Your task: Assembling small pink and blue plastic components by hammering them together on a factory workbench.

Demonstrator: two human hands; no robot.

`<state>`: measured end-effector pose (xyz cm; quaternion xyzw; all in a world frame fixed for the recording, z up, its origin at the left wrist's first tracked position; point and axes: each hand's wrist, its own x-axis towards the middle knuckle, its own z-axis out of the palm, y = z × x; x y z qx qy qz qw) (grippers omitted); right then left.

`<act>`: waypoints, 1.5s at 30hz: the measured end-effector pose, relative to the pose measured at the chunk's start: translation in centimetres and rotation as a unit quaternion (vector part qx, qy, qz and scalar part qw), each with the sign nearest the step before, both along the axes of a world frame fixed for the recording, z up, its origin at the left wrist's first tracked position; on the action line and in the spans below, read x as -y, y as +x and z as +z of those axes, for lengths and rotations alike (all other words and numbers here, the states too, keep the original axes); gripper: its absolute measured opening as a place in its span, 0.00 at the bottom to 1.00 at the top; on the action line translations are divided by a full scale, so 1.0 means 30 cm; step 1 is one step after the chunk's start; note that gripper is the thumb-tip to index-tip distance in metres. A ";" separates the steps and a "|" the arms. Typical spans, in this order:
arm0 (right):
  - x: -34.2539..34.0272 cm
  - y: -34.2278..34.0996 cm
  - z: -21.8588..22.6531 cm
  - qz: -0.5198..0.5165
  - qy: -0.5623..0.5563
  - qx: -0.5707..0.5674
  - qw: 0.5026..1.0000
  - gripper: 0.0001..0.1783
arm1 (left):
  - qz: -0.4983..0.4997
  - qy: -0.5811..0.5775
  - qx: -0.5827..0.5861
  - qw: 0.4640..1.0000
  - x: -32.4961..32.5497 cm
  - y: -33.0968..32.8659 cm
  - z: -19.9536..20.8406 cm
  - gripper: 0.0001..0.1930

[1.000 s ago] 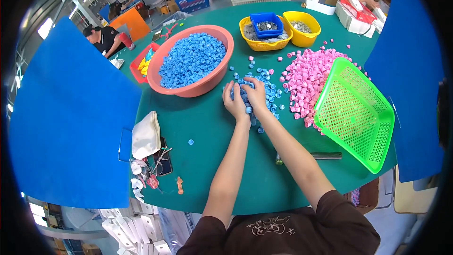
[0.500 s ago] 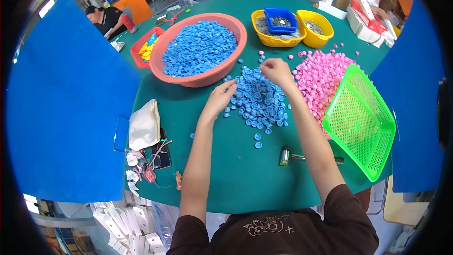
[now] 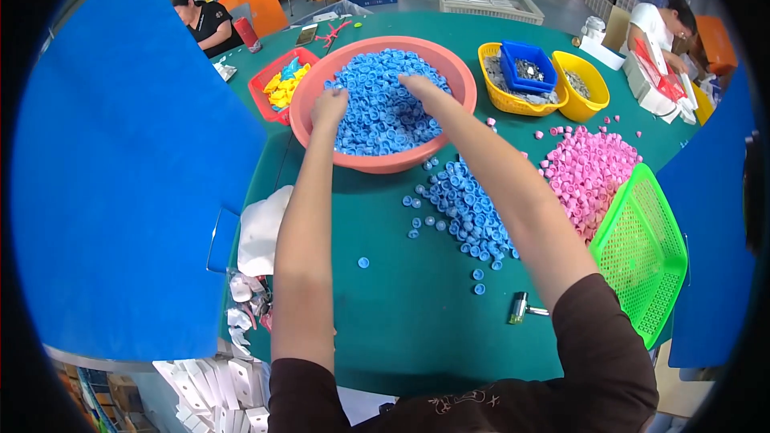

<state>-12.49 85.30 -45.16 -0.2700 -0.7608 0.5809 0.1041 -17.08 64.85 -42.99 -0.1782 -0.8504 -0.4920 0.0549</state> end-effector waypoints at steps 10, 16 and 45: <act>0.313 -0.078 -0.024 0.004 -0.259 -0.057 0.964 0.27 | 0.102 0.254 0.294 0.916 -0.112 -0.003 -0.073 0.29; 0.395 0.097 0.145 -0.037 -0.276 -0.173 0.945 0.19 | 0.186 0.374 0.177 0.891 -0.095 0.130 0.037 0.20; 0.270 0.931 -0.071 -0.030 0.089 -0.052 0.994 0.24 | -0.031 0.073 -0.210 0.975 -0.149 0.862 -0.399 0.25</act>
